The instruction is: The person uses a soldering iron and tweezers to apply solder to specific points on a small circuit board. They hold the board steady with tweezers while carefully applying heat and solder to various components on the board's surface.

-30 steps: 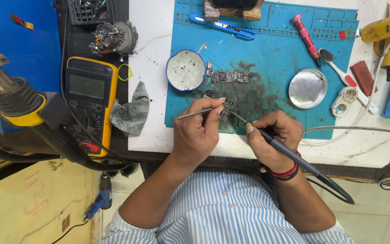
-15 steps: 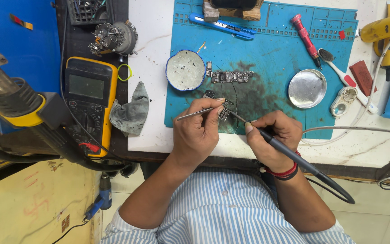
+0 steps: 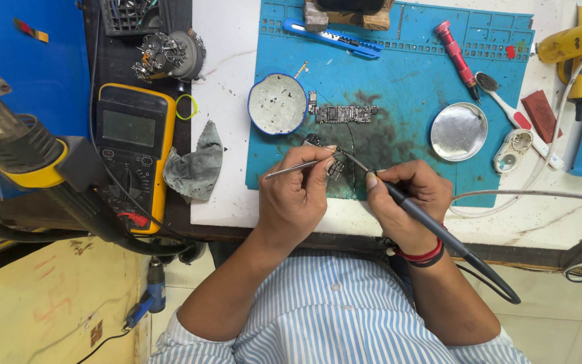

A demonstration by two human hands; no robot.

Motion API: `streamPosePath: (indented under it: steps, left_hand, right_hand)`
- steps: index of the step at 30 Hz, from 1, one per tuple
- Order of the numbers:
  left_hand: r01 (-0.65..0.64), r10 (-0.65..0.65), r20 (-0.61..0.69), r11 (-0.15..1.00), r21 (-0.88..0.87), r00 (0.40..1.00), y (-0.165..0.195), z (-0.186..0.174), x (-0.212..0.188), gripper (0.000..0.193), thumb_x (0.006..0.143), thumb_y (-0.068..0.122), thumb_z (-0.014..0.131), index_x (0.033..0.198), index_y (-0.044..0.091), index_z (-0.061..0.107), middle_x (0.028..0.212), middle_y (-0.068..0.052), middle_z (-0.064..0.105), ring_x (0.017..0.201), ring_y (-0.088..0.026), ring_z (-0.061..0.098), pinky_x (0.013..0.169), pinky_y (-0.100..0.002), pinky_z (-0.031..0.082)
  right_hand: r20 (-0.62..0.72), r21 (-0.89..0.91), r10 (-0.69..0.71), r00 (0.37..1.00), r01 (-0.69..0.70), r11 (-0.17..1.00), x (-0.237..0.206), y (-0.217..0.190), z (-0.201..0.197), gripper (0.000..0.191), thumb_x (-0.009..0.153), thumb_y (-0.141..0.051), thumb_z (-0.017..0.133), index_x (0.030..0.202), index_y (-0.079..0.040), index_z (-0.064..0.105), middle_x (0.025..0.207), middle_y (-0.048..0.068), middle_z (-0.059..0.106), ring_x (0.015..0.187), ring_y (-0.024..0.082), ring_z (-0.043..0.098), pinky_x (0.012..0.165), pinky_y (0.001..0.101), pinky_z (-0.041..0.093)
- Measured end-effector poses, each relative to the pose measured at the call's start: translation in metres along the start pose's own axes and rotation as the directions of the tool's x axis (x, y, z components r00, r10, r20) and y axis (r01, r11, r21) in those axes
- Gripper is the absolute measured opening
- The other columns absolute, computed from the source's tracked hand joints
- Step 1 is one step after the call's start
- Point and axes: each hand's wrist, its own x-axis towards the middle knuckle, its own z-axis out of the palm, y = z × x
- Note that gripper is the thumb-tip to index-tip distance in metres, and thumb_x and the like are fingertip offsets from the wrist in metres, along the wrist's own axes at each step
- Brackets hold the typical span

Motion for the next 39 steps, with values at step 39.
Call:
streamPosePath:
  steps: [39]
  left_hand:
    - [-0.007,0.003,-0.074,0.999,-0.052,0.997,0.003,0.001,-0.014,0.012,0.107,0.010,0.064,0.113,0.001,0.059,0.117,-0.014,0.073,0.104,-0.022,0.074,0.091,-0.032,0.060]
  right_hand:
    - [0.193,-0.249,-0.267,0.944,0.311,0.917,0.007,-0.029,0.005,0.018,0.094,-0.001,0.073,0.112,-0.001,0.072,0.092,0.014,0.076,0.077,0.022,0.075,0.070,0.0307,0.057]
